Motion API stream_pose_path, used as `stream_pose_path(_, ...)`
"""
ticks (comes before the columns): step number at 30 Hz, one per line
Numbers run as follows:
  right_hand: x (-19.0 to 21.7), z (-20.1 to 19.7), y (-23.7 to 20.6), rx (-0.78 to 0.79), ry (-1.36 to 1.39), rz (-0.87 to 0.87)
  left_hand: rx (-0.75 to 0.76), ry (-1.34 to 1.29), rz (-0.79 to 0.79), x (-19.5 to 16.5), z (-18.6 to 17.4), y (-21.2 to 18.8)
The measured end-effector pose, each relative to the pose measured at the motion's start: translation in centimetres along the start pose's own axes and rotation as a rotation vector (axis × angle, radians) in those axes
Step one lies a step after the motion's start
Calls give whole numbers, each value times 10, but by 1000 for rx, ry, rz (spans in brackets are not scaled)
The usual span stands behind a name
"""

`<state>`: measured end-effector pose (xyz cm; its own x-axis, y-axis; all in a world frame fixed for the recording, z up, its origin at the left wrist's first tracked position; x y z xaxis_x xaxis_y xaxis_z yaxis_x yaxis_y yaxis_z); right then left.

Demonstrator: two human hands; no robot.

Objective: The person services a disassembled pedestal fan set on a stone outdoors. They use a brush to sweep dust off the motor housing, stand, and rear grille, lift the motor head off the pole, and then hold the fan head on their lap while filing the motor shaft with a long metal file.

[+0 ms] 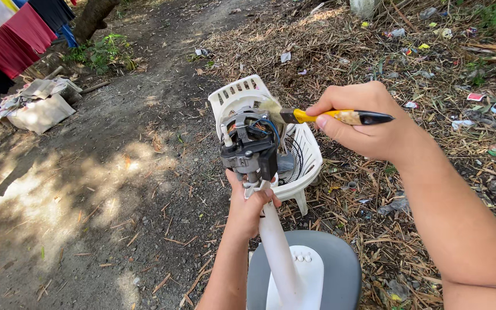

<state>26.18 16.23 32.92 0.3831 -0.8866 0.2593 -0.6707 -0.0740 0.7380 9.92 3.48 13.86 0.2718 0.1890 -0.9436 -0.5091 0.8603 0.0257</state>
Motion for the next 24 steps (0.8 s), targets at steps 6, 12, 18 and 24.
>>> stream_pose_path(6,11,3,38,77,-16,25,30,23,-25,3,5,4)
stream_pose_path(12,20,8,46,-4,-43,-16,38,30,31,-6,6,1)
stream_pose_path(18,-2,0,48,171,7,219,22,70,45,-7,15,0)
stream_pose_path(24,-2,8,56,85,-18,18,44,99,7,-5,12,5)
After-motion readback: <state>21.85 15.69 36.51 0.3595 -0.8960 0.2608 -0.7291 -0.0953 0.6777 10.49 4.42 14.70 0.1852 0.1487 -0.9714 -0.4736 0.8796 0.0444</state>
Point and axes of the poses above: each hand's wrist, its own y-axis towards the middle knuckle, its own z-axis out of the palm, x = y × z, the point moved 8 cm from there along y, towards the middle knuckle, and after that the axes turned 12 degrees about -z, right-handed, at the moved point
